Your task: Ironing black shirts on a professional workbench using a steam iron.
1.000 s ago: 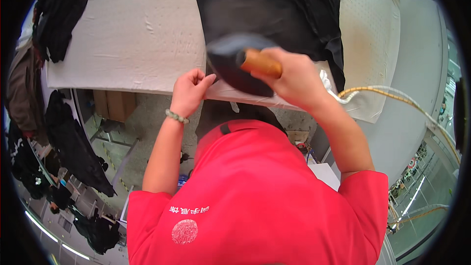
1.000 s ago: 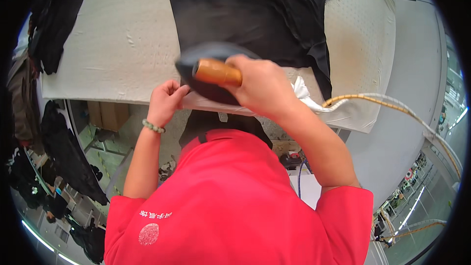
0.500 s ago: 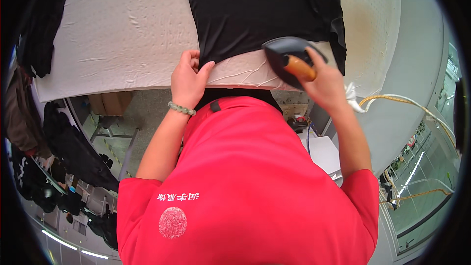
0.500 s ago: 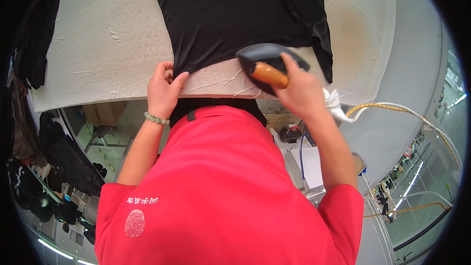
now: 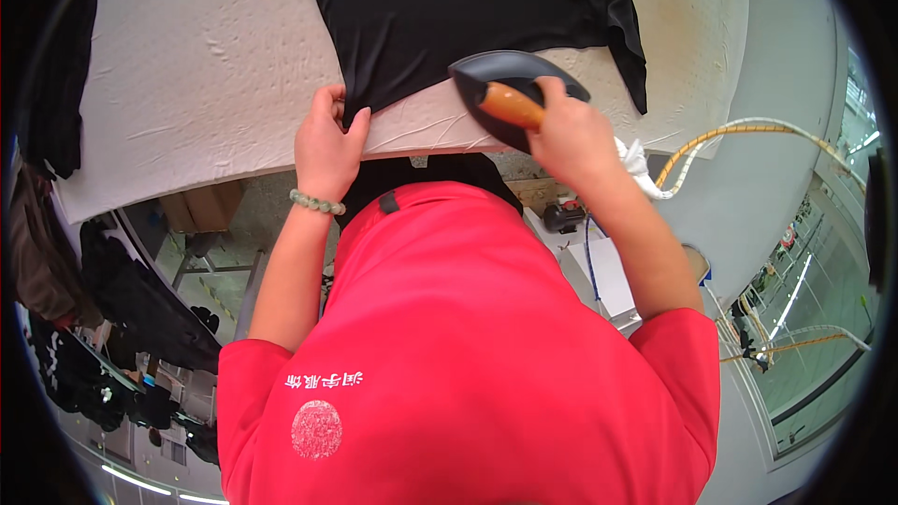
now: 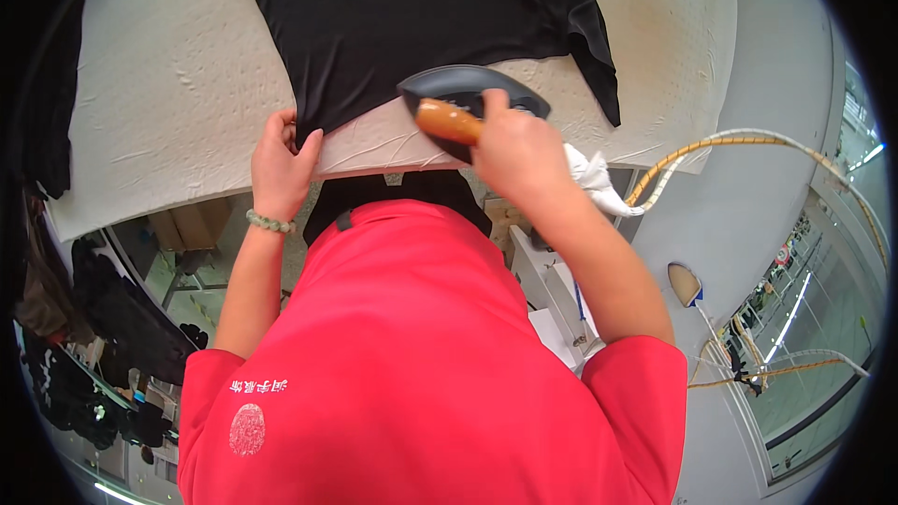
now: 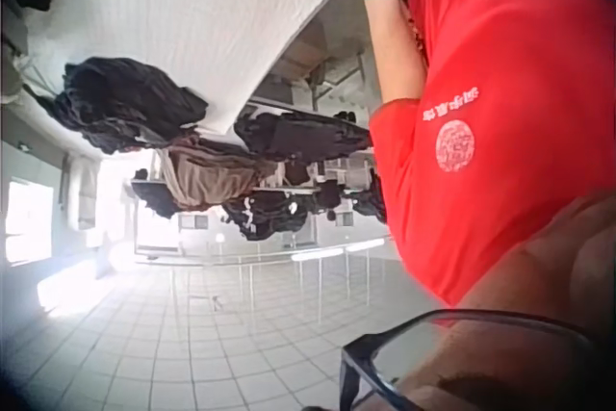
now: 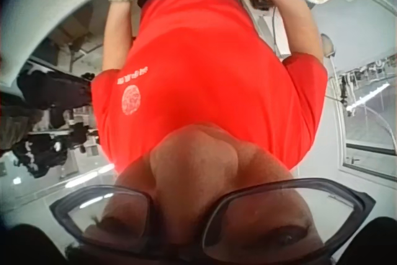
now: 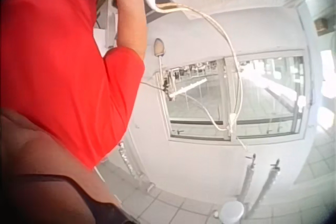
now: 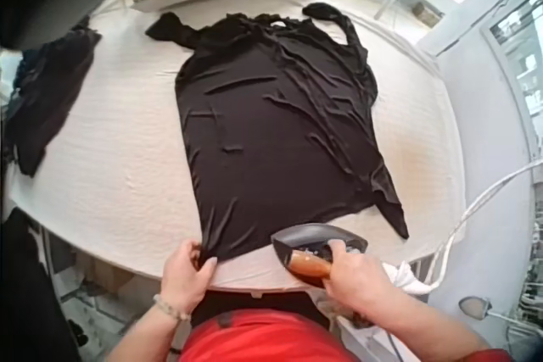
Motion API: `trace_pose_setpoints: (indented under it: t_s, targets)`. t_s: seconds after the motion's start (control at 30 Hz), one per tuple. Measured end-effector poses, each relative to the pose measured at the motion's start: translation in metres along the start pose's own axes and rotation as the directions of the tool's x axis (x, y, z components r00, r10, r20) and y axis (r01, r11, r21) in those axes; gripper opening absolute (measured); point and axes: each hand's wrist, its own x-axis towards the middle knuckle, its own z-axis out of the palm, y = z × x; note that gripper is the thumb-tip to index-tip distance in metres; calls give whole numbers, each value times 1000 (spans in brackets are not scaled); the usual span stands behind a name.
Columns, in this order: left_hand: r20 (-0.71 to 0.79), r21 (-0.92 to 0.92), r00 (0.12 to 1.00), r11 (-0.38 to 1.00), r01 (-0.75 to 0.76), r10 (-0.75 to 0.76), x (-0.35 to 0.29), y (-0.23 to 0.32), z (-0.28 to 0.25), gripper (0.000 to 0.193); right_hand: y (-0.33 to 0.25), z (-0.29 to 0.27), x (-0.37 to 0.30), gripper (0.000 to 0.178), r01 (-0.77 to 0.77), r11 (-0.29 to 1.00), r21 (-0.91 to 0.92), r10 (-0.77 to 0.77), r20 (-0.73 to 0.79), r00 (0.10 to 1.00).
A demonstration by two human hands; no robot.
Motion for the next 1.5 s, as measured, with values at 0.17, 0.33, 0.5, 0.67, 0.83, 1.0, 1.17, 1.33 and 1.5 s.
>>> trace_pose_setpoints:
  t_s: [0.17,0.33,0.5,0.67,0.83,1.0,1.17,1.33,1.5]
  targets:
    - [6,50,999,998,-46,46,1,1,-6,38,43,-9,-12,57,-49,997,52,57,-164,985]
    - [-55,-140,997,989,-52,45,7,6,-10,42,109,-20,-18,46,-62,977,205,130,-338,932]
    - [-295,-498,949,865,-54,-111,22,22,6,40,208,-68,15,37,-167,942,293,280,-406,870]
    - [-327,-2,941,996,90,-86,48,51,23,34,299,-93,76,35,-289,888,358,431,-430,793]
    - [-429,0,903,1000,6,-5,48,24,34,34,293,-91,92,38,-93,990,-107,-62,-917,395]
    - [-634,-372,762,917,-145,-137,69,2,46,31,222,21,94,45,159,927,338,182,-781,597]
    - [-476,-660,869,707,-252,-136,73,5,-12,25,237,14,97,31,107,457,883,-5,-118,993]
    - [-369,-701,914,697,-152,-171,-1,25,-85,20,290,-51,25,22,154,37,987,24,-154,988]
    - [-331,-682,899,731,-18,-287,-70,-1,-99,18,288,-17,-35,25,162,3,987,220,-159,962]
